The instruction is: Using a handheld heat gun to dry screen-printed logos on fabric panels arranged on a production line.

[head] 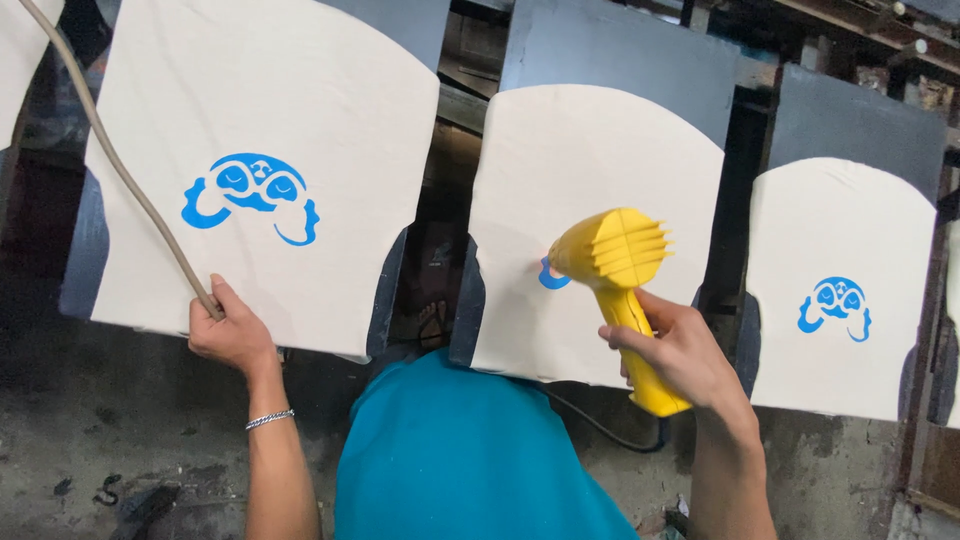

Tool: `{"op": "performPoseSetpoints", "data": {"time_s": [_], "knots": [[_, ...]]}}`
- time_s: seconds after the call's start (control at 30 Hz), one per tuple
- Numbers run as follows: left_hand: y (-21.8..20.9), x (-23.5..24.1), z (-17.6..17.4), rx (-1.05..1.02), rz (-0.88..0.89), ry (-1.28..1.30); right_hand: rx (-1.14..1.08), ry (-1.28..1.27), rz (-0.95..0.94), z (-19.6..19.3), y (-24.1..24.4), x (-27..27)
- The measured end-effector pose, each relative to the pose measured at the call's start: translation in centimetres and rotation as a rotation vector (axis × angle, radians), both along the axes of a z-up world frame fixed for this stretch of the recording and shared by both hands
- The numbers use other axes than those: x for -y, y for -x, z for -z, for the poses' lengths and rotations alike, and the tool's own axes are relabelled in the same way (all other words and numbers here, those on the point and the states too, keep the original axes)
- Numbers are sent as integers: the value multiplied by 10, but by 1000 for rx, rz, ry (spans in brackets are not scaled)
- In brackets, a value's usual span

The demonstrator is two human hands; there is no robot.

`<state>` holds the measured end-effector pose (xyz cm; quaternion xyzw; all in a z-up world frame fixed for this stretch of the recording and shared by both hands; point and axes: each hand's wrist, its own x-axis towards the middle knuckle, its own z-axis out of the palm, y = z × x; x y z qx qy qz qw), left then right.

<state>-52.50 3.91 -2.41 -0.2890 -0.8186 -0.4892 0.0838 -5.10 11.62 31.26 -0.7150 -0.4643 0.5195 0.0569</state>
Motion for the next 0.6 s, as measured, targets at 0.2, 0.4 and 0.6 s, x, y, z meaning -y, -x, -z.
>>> {"op": "performPoseSetpoints", "data": {"time_s": [0.2, 0.4, 0.6], "knots": [[0, 5, 4, 25, 1, -30, 8, 63, -13, 2, -2, -1], [2, 9, 0, 74, 11, -35, -11, 81, -30, 8, -20, 12], [-9, 5, -17, 93, -3, -48, 49, 129, 155, -5, -22, 26]]}}
